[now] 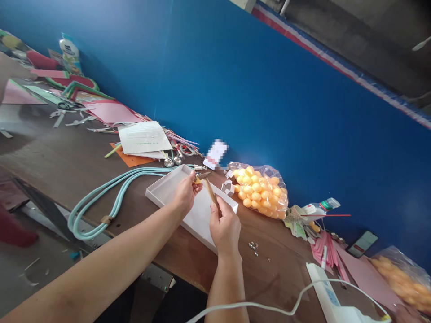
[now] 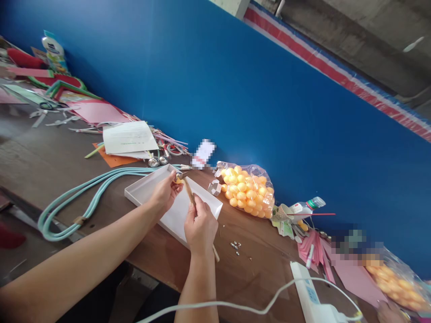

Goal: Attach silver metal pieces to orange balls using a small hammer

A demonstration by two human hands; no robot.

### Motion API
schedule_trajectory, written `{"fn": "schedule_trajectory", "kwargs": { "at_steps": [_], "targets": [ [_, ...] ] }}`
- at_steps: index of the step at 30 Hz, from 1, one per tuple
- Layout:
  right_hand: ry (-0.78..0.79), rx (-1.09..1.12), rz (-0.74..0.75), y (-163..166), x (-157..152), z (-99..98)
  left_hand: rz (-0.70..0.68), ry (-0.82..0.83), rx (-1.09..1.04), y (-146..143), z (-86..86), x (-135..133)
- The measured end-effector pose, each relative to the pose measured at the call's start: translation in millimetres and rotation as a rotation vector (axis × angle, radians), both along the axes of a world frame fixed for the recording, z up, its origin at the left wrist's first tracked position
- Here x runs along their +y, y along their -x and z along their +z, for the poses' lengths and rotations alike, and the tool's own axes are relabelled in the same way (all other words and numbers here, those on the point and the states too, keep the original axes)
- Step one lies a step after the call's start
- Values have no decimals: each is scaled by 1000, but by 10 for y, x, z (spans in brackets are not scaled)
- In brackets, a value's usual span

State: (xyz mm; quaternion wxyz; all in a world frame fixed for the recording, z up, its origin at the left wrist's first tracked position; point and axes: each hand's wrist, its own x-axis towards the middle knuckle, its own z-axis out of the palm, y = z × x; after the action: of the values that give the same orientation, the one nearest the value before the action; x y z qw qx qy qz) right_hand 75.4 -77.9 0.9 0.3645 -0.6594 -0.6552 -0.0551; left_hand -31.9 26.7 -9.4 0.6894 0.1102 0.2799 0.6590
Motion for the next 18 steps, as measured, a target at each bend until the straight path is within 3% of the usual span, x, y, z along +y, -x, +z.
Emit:
{"fn": "schedule_trajectory", "kwargs": {
  "at_steps": [18],
  "targets": [
    [-11,33,17,6,-4,10,1,-39,131,-19,-45,-12]
  ]
}}
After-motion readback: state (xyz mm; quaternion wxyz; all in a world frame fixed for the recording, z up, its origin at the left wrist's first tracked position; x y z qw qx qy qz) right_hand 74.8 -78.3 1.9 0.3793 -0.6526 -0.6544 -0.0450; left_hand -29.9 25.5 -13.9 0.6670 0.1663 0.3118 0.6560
